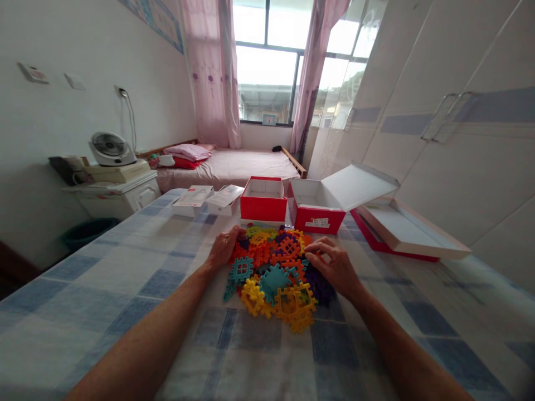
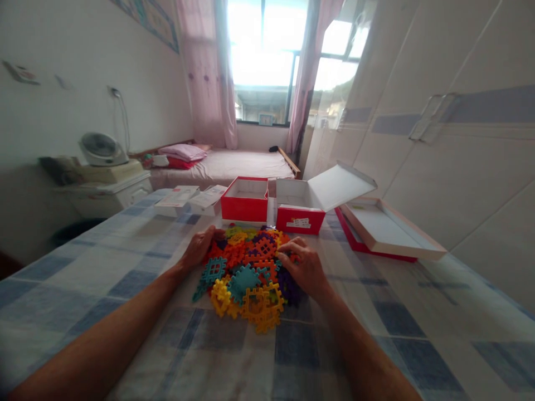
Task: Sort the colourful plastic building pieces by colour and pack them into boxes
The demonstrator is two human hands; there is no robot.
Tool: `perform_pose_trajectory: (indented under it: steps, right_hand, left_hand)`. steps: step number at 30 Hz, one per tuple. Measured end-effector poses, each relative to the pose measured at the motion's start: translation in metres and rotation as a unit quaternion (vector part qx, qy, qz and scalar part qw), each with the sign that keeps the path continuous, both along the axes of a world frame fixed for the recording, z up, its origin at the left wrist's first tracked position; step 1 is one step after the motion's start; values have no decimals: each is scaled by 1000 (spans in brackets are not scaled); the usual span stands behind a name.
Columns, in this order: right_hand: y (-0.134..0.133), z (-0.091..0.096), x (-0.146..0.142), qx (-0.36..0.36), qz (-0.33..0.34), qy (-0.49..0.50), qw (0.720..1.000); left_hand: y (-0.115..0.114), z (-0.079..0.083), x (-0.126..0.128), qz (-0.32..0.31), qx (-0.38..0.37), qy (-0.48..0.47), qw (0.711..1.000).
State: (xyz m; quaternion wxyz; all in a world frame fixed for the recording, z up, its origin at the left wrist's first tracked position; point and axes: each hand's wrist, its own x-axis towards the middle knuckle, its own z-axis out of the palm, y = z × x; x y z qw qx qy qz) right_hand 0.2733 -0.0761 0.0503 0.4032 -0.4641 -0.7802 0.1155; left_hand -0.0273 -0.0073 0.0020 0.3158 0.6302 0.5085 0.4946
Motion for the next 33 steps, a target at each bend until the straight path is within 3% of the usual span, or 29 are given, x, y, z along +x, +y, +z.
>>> perform_pose_trajectory:
  steps: [6,11,17,21,26,33]
  right_hand:
    - [-6,0,-8,7,41,-42,998]
    - [-17,14,-7,-15,76,-56,995]
    - [-9,31,-5,-62,38,-119,990]
    - [0,20,-12,-63,36,-119,990]
    - [-7,1,-16,-69,51,-102,991]
    - [-11,10,-8,-94,78,-55,991]
  left_hand:
    - [-1,2,1,4,4,8,1000]
    - [-1,2,1,5,0,-4,1000]
    - [-1,3,1,4,-4,-5,1000]
    - [-1,2,0,2,-2,-1,1000]
    - [1,0,-1,5,-3,3,1000]
    - [4,-3,-2,2,0,25,1000]
